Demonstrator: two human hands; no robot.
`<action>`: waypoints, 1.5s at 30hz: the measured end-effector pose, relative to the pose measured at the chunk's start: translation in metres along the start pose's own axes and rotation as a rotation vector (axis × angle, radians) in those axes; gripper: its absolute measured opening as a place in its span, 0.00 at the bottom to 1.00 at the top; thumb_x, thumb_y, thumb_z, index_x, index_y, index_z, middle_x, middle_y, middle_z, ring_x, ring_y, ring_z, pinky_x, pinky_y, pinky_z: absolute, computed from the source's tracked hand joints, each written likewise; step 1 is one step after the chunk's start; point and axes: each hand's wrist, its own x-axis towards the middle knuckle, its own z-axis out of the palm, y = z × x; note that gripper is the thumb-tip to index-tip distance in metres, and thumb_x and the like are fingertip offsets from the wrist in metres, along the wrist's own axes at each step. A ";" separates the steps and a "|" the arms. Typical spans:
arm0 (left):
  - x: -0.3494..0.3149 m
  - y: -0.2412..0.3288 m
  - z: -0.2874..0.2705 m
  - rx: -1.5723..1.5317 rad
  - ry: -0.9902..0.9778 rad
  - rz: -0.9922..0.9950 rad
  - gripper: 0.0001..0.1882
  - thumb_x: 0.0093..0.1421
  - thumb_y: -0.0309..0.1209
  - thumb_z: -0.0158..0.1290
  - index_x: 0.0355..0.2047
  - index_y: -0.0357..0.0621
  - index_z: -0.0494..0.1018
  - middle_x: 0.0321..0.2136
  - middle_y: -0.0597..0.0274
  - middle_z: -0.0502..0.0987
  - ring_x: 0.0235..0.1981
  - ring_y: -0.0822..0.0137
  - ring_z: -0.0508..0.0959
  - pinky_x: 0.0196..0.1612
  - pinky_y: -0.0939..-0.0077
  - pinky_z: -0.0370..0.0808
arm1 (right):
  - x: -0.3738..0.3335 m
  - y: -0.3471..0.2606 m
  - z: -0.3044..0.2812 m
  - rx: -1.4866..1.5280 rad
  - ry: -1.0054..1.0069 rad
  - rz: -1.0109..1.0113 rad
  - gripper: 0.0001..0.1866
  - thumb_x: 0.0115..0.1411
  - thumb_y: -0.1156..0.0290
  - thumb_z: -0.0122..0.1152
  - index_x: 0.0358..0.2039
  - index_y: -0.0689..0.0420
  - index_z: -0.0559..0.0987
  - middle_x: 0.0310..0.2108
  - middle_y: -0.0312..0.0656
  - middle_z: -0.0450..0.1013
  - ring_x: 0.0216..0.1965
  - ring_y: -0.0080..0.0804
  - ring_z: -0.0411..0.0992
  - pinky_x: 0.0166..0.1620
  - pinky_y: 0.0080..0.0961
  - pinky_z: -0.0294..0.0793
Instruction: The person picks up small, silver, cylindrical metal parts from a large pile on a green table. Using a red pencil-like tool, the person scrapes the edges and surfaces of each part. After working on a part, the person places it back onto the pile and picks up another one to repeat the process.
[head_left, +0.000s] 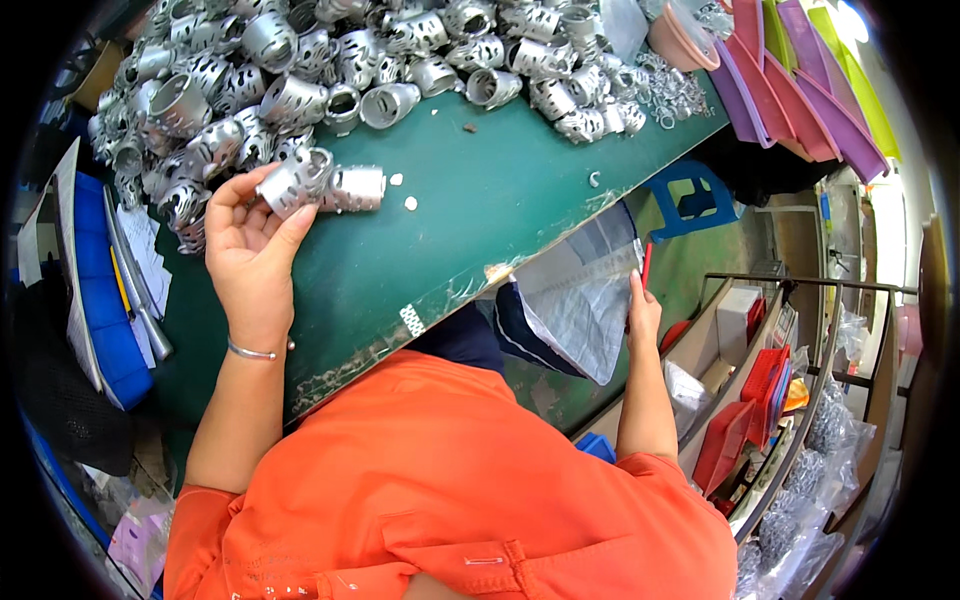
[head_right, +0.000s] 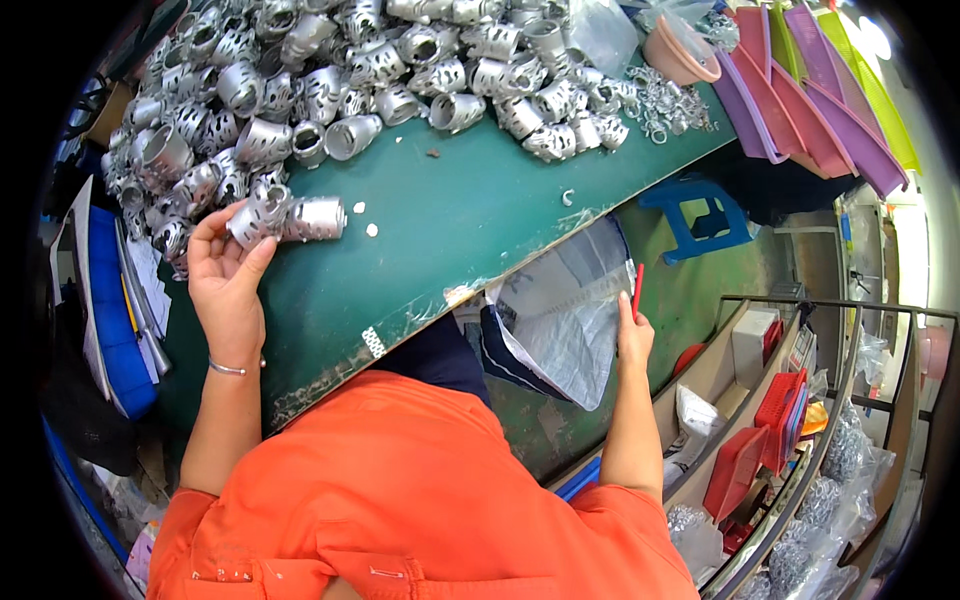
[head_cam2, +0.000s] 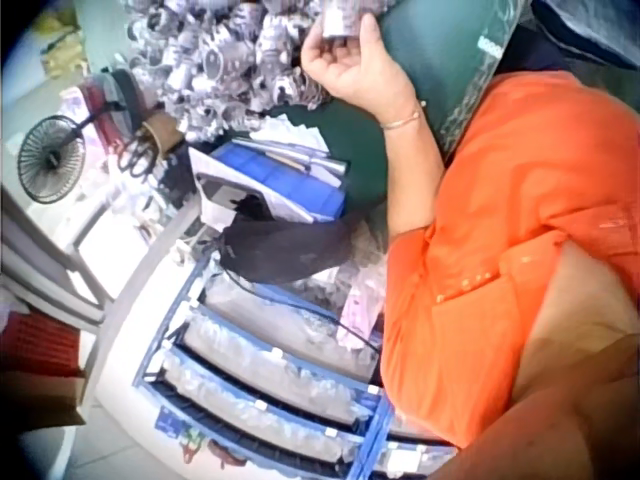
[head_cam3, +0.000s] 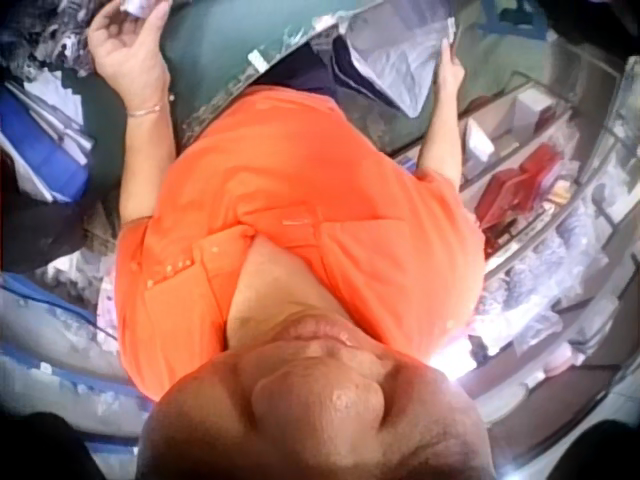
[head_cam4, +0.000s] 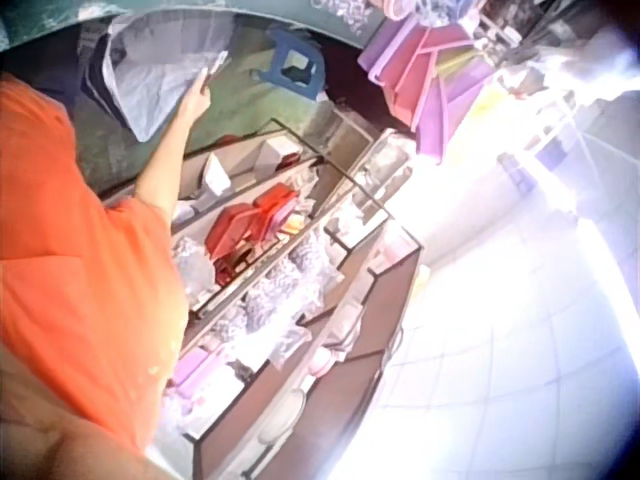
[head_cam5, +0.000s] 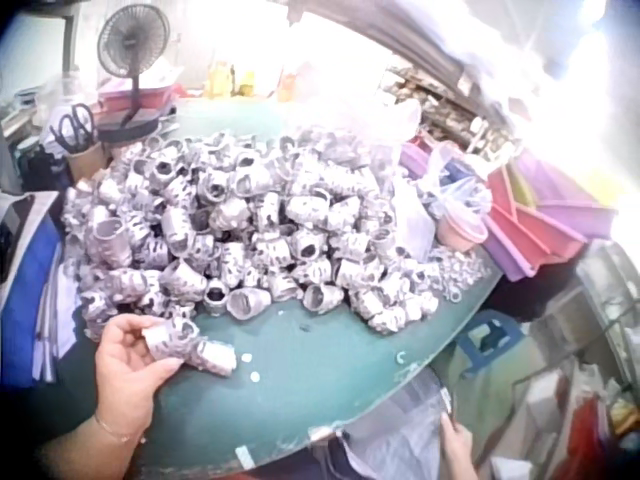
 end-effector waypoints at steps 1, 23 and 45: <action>0.000 0.001 0.001 -0.003 -0.003 -0.010 0.23 0.49 0.13 0.52 0.46 0.38 0.60 0.48 0.53 0.66 0.47 0.65 0.69 0.51 0.73 0.67 | 0.007 -0.005 0.003 -0.081 -0.031 -0.019 0.22 0.45 0.55 0.66 0.24 0.65 0.77 0.18 0.37 0.69 0.18 0.22 0.64 0.24 0.23 0.65; -0.001 0.003 0.003 0.032 0.003 -0.039 0.24 0.50 0.13 0.52 0.47 0.39 0.61 0.48 0.54 0.66 0.48 0.64 0.68 0.52 0.73 0.65 | 0.114 -0.098 -0.014 -0.458 -0.092 -0.651 0.09 0.49 0.70 0.59 0.29 0.62 0.78 0.20 0.43 0.73 0.23 0.30 0.70 0.31 0.24 0.68; -0.001 0.003 0.003 0.005 0.014 -0.024 0.23 0.48 0.14 0.54 0.45 0.37 0.62 0.44 0.56 0.68 0.45 0.66 0.71 0.48 0.75 0.69 | 0.002 -0.056 0.036 -0.681 -0.070 -1.242 0.06 0.42 0.73 0.58 0.24 0.52 0.77 0.25 0.41 0.73 0.27 0.42 0.72 0.29 0.34 0.72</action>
